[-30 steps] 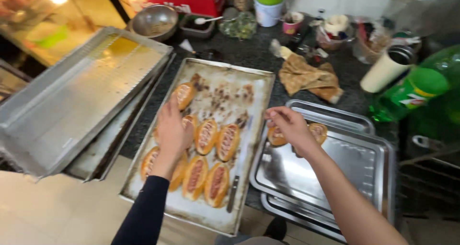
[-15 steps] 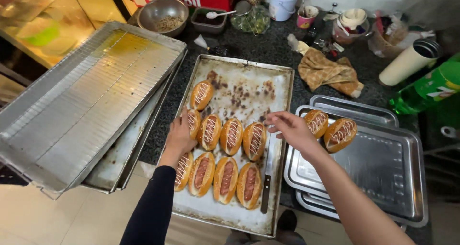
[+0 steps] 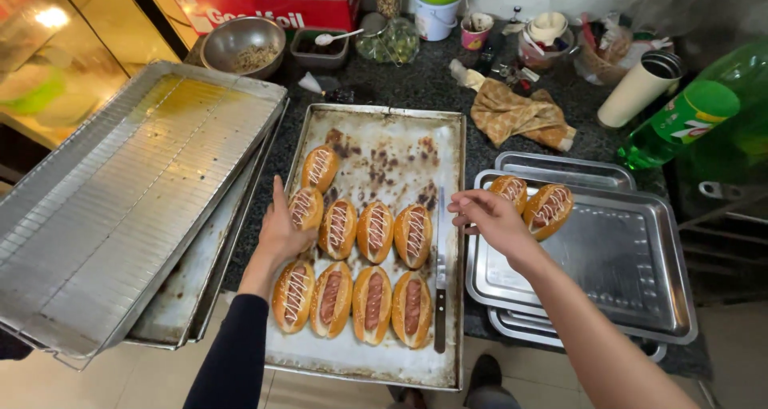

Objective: Apply frosting to hot dog buns, arrange them on a tray, and place the tray in a commercial oven.

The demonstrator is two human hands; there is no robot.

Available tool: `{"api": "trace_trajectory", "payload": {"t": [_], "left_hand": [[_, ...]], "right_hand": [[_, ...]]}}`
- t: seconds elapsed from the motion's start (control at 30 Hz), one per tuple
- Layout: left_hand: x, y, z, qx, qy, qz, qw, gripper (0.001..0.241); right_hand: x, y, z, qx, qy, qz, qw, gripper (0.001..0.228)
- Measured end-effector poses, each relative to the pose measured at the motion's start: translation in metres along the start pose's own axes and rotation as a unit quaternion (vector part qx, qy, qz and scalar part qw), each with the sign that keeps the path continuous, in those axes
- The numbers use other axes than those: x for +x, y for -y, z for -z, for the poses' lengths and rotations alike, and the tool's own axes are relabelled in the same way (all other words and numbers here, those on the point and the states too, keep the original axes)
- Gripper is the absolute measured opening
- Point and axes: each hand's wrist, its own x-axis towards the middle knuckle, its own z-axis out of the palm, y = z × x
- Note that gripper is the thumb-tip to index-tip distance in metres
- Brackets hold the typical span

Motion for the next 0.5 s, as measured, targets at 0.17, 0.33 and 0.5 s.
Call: {"api": "trace_trajectory", "payload": {"t": [0.17, 0.33, 0.5], "left_hand": [[-0.030, -0.086, 0.003, -0.063, -0.009, -0.126, 0.990, 0.133], [-0.059, -0.190, -0.059, -0.094, -0.025, -0.345, 0.933, 0.125], [-0.104, -0.302, -0.135, -0.142, 0.069, -0.330, 0.931, 0.117]], "right_hand": [[-0.006, -0.012, 0.037, 0.031, -0.037, 0.022, 0.999, 0.034], [-0.032, -0.032, 0.106, 0.110, -0.105, 0.038, 0.988, 0.033], [-0.068, -0.044, 0.185, 0.096, -0.171, -0.012, 0.980, 0.033]]}}
